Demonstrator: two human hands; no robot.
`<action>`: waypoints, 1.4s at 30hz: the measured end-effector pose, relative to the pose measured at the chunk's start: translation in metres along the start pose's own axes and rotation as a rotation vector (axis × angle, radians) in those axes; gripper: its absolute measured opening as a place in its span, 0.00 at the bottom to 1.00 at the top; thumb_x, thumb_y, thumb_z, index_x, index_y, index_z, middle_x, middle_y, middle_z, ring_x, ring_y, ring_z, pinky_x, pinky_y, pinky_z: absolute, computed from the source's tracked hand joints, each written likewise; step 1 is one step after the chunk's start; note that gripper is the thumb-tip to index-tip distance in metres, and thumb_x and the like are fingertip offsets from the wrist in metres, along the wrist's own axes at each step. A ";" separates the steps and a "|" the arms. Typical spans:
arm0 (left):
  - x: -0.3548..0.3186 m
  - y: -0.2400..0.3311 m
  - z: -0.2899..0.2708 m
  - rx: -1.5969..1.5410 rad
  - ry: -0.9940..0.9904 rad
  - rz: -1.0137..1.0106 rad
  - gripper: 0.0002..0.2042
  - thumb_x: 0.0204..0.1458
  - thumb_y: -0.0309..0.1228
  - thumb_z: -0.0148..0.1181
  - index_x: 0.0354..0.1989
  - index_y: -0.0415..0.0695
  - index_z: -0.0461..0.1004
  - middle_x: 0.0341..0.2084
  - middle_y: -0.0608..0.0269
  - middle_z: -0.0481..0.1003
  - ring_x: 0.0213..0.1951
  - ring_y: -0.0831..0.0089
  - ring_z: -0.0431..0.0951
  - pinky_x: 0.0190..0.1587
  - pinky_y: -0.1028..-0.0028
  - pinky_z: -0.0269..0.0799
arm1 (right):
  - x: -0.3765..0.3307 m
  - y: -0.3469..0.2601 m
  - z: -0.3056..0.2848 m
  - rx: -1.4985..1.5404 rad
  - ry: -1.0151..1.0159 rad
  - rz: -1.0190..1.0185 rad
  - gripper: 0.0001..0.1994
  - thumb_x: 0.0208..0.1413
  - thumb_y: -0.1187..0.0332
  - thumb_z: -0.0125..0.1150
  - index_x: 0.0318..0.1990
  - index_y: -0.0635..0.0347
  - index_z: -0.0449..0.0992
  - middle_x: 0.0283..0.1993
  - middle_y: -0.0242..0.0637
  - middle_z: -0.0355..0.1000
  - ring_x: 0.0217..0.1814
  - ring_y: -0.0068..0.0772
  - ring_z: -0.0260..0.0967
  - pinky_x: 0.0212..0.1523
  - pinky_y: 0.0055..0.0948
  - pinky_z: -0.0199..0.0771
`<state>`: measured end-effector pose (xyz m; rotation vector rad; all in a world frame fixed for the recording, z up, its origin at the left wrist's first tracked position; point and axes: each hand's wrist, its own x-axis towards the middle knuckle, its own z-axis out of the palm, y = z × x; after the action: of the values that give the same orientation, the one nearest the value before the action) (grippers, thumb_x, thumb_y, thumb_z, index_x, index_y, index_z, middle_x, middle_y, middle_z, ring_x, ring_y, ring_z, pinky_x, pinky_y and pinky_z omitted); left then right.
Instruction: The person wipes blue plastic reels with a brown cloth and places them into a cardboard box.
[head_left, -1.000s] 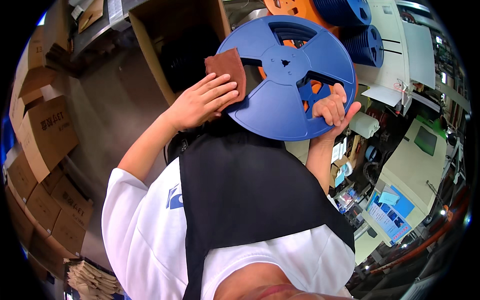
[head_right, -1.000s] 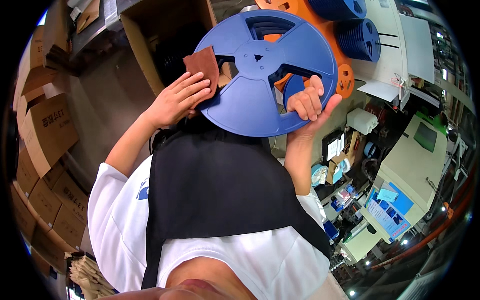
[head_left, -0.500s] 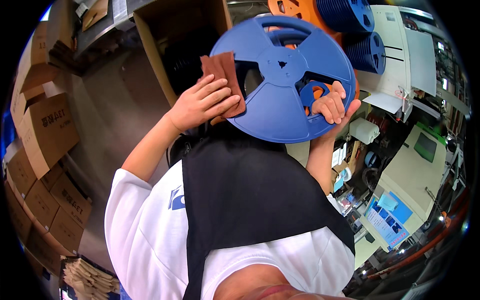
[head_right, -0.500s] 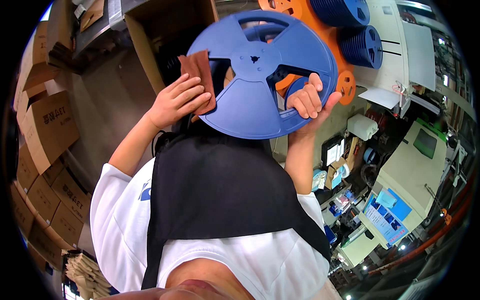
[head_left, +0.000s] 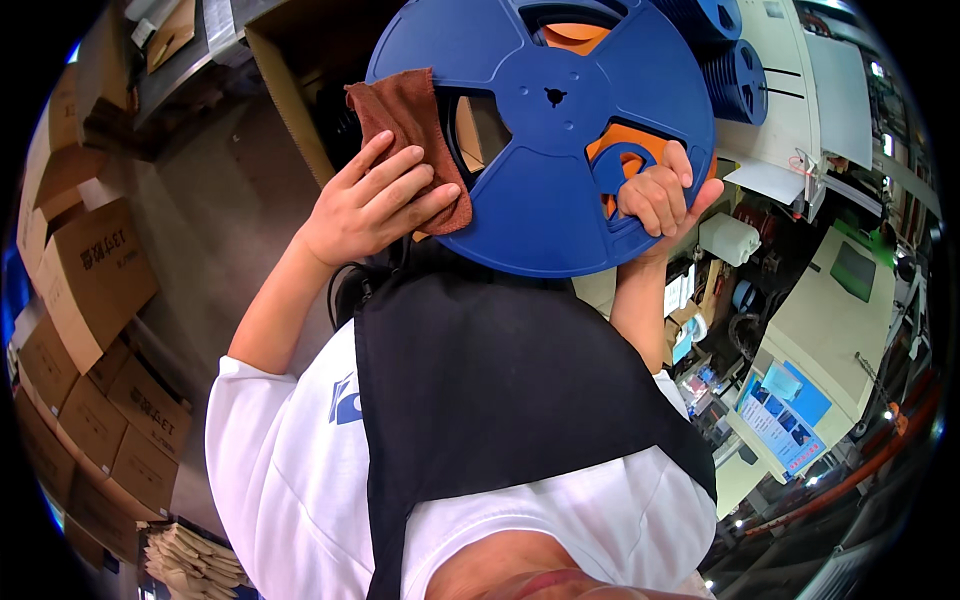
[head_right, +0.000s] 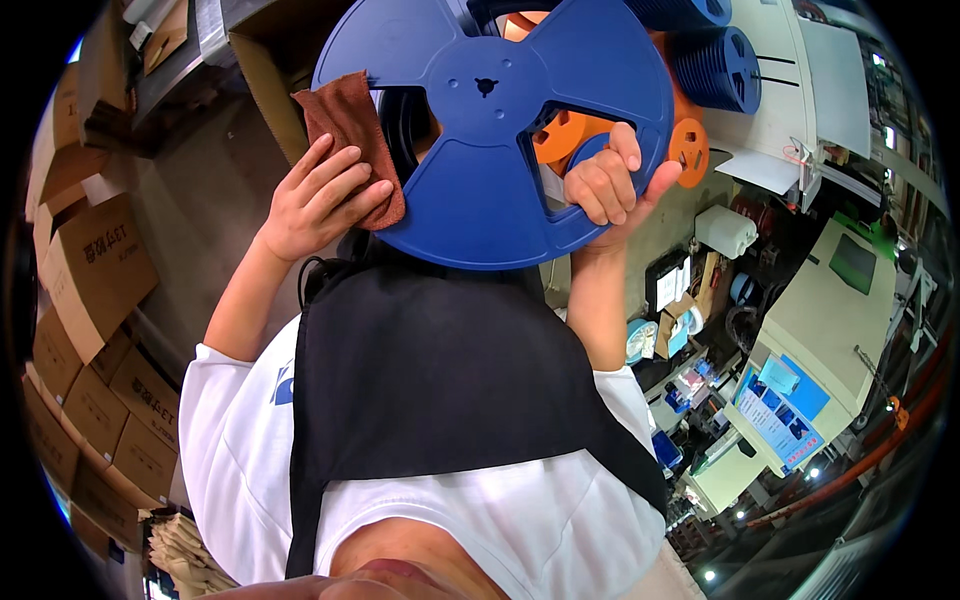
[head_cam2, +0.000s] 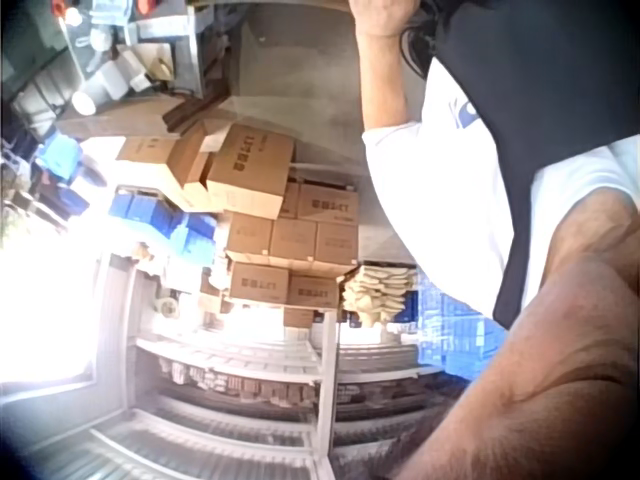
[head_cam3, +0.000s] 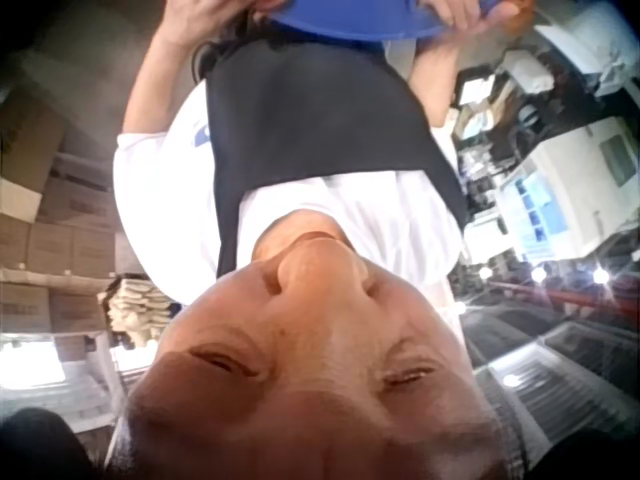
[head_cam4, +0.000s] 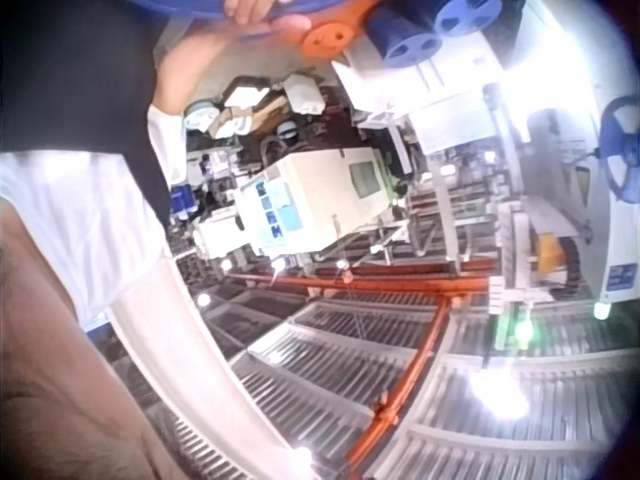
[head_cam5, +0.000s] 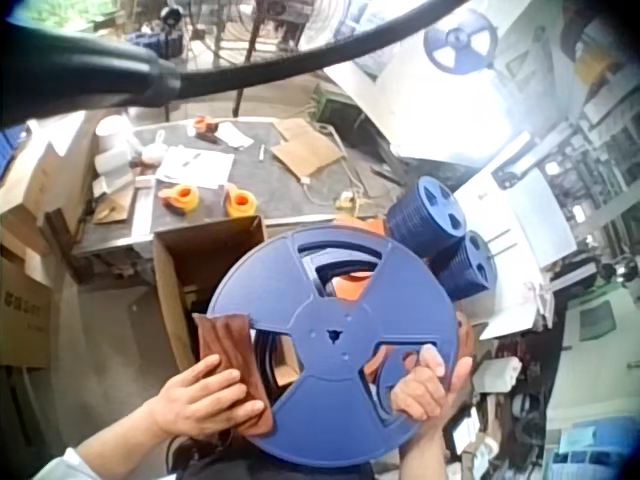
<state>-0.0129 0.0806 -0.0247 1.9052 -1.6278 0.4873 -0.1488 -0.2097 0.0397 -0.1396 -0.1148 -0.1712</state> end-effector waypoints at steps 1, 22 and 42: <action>0.003 0.002 -0.003 -0.029 0.005 -0.015 0.16 0.44 0.28 0.57 0.45 0.55 0.76 0.40 0.66 0.71 0.48 0.67 0.73 0.58 0.58 0.66 | -0.001 -0.001 0.000 0.001 0.002 -0.002 0.18 0.58 0.53 0.55 0.33 0.57 0.58 0.10 0.20 0.53 0.08 0.12 0.51 0.12 0.14 0.51; 0.079 0.054 0.154 -0.787 -0.343 -0.547 0.10 0.49 0.23 0.56 0.40 0.41 0.66 0.28 0.54 0.67 0.32 0.56 0.71 0.34 0.65 0.67 | -0.201 -0.097 -0.009 -0.845 1.217 -0.459 0.20 0.62 0.51 0.47 0.45 0.61 0.68 0.25 0.32 0.67 0.22 0.23 0.62 0.22 0.22 0.61; 0.092 0.212 0.455 -0.348 -0.836 0.535 0.22 0.51 0.29 0.46 0.56 0.38 0.63 0.40 0.63 0.70 0.46 0.69 0.69 0.47 0.70 0.60 | -0.335 -0.088 -0.045 -0.609 1.381 -0.746 0.19 0.62 0.52 0.46 0.46 0.61 0.66 0.24 0.31 0.63 0.23 0.24 0.60 0.24 0.23 0.61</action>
<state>-0.2455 -0.2985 -0.2751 1.4557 -2.5621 -0.4612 -0.4878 -0.2485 -0.0353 -0.5517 1.2933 -1.0062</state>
